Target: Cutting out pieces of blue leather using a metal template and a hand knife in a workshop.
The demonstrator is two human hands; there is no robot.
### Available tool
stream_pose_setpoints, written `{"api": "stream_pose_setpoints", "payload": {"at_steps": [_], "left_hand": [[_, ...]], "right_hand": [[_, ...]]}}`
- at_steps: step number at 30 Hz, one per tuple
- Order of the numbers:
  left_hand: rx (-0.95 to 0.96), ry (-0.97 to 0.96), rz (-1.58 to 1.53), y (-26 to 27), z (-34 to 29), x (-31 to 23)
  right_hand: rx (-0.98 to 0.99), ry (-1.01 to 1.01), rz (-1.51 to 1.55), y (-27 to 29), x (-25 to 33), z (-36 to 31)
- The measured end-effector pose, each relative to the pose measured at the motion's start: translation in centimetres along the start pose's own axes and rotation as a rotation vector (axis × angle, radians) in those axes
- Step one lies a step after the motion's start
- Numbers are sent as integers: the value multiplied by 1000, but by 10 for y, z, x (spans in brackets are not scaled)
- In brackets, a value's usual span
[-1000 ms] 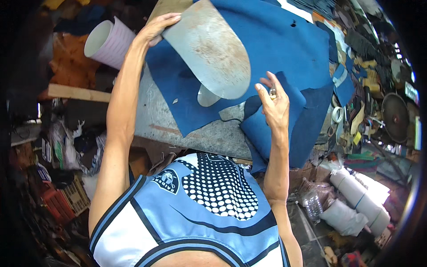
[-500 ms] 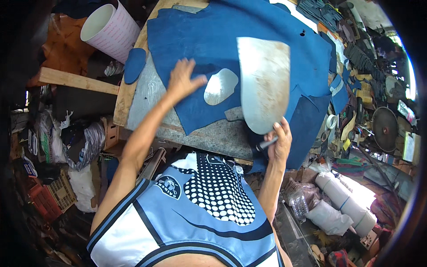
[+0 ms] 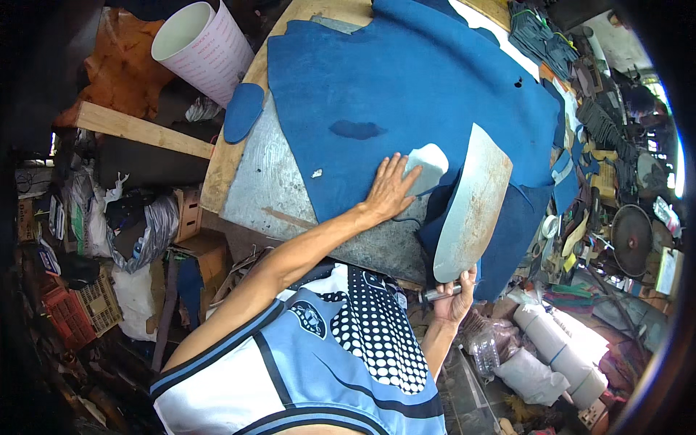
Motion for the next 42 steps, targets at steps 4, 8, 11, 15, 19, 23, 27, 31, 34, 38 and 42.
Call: {"api": "stream_pose_setpoints", "payload": {"at_steps": [4, 8, 11, 15, 19, 23, 27, 31, 34, 38, 42], "left_hand": [[-25, -8, -33, -1, -2, -8], [-40, -40, -100, 7, -5, 1], [-84, -49, -133, 18, -4, 7], [-149, -51, -248, 39, 2, 12], [-196, -74, -324, 51, 9, 16], [-360, 73, -350, 75, 16, 31], [-314, 643, -1307, 39, 16, 76], [-70, 462, -583, 50, 20, 69], [-406, 315, 243, 154, -4, 80], [-447, 604, 119, 173, -64, 193], [-559, 576, -213, 180, -49, 207]], "right_hand": [[50, -33, 27, -16, -5, 6], [127, -49, -7, -33, -7, 20], [149, -105, -16, -45, -11, 30], [192, -144, -6, -54, -17, 45], [225, -179, 11, -59, -21, 55], [244, -190, 29, -64, -17, 64], [264, -187, 32, -60, -15, 70], [219, -106, -34, -46, 4, 67], [83, -5, -261, -29, 48, 72], [-112, 175, -411, 16, 117, 93], [-229, 275, -572, 87, 152, 108]]}}
Point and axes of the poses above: each hand's wrist, its own z-axis towards the middle knuckle, its own y-axis out of the back of the hand, x = y × z, the point moved 8 cm from there along z, towards the middle knuckle, and after that the axes turned 1 degree about z, right-handed, at the moved point
